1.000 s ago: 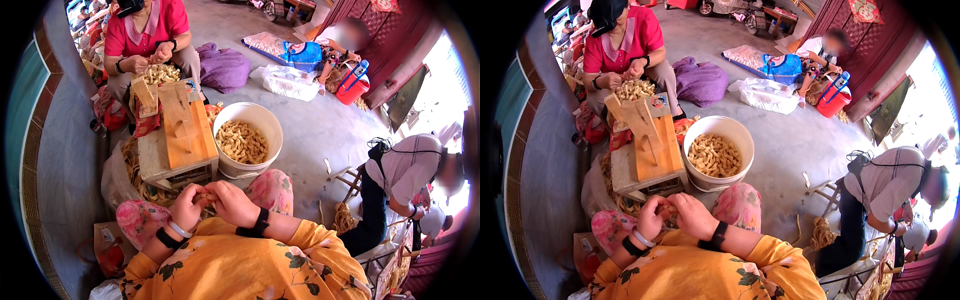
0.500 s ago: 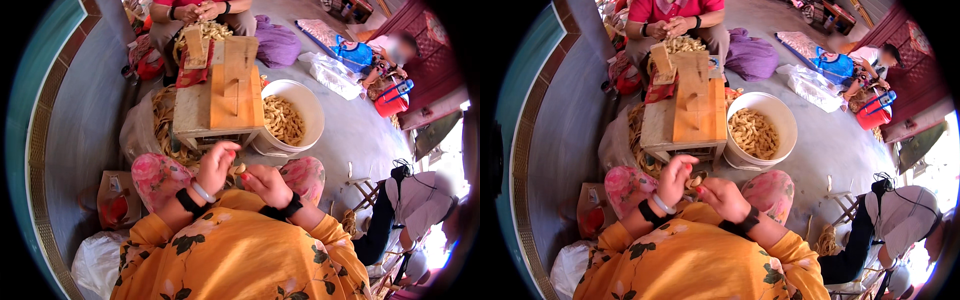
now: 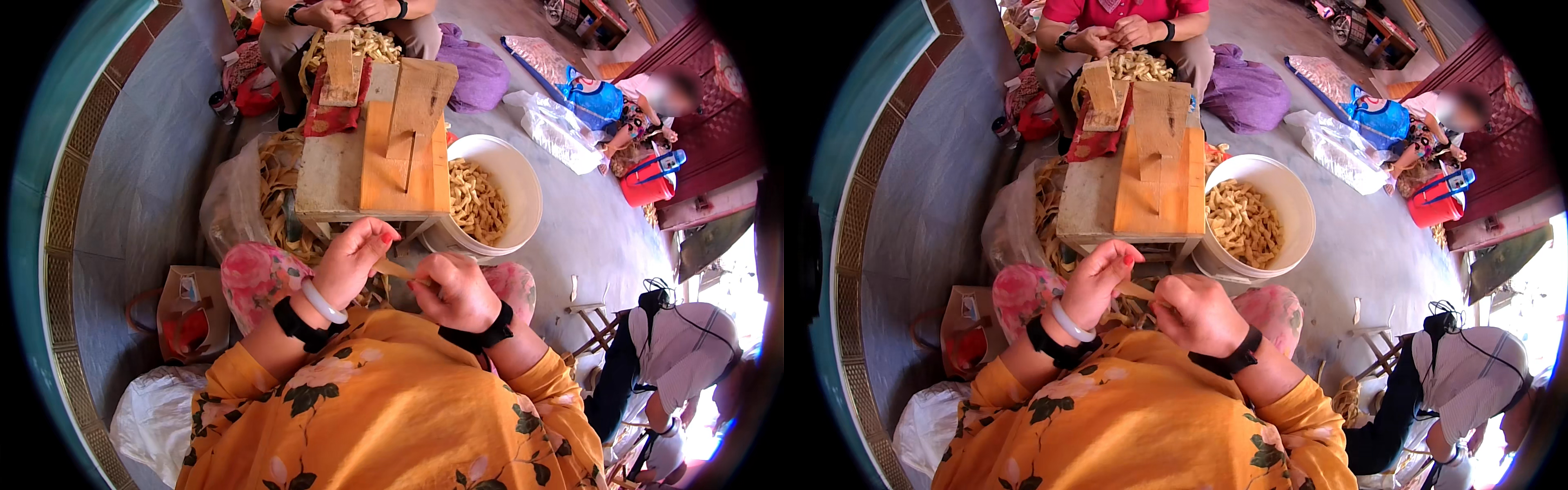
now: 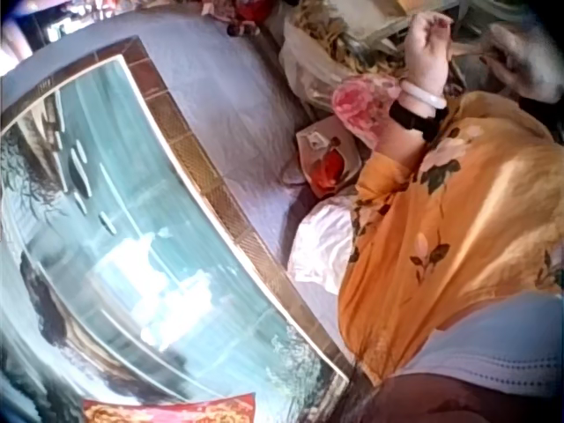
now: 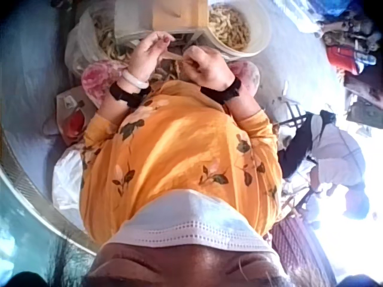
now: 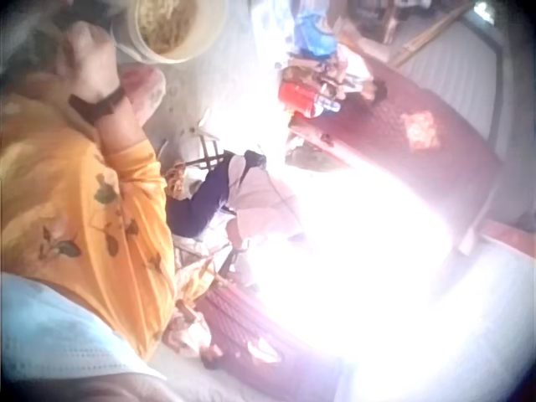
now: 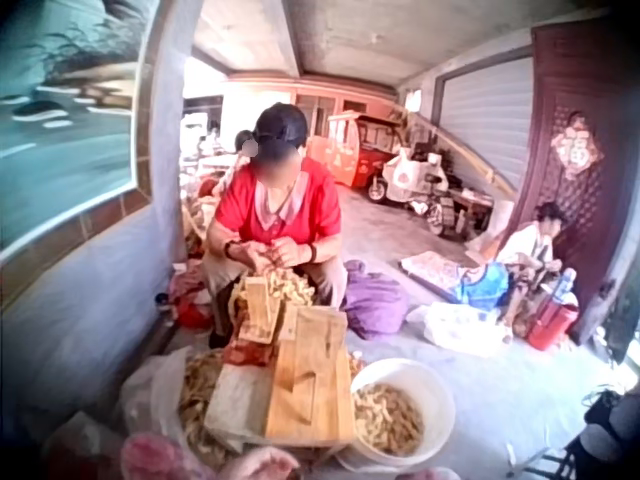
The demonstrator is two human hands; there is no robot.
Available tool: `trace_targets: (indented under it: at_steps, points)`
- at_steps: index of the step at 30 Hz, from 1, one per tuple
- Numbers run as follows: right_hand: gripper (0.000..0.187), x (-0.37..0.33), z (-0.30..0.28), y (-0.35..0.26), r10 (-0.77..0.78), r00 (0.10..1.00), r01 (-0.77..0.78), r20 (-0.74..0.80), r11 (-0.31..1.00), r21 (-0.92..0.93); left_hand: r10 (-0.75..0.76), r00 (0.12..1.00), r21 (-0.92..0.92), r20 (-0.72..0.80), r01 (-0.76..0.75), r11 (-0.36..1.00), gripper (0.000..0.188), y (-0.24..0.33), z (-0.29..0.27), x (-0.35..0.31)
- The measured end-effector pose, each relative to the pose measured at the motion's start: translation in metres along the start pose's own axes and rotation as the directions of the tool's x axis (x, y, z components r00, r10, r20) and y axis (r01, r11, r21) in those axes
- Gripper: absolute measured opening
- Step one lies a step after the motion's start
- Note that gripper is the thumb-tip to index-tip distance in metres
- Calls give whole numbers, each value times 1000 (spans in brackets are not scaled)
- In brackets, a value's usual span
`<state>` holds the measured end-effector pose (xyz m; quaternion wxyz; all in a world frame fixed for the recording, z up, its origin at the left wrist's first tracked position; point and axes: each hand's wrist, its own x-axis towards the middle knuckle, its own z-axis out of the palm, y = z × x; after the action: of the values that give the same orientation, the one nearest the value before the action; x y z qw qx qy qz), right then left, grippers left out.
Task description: The person folds small rectangular pieces of paper by hand, one by one, and places them into a white bucket.
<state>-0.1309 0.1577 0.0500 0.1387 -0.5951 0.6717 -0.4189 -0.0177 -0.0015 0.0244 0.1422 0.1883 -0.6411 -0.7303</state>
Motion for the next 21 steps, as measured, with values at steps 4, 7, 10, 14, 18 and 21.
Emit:
trace_targets:
  at_steps: [4, 7, 10, 14, 18, 21]
  points:
    - [20, 13, -5, 18, 38, 992, -45, -124, 997, -56, -147, 951, -35, 274, 163, 986, 12, -5, -30, 14]
    - [16, 30, -11, 32, -6, 991, -8, -132, 994, -105, -76, 960, 166, 268, 32, 986, 16, -9, -38, 31]
    - [15, 53, -19, 38, -24, 970, -13, -243, 988, -152, -62, 990, 146, 130, 43, 988, 17, 6, -28, 51]
    - [8, 76, -17, 66, 23, 948, -131, -316, 937, -323, 167, 981, 513, -98, -95, 853, 18, 5, -17, 92]
    - [14, 47, -30, 105, -37, 927, -178, -372, 832, -525, 318, 944, 637, -90, -191, 747, 15, -16, -23, 83]
    - [28, 37, -39, 76, -58, 939, -167, -338, 783, -600, 39, 998, 271, 39, -48, 961, 11, -8, -24, 53]
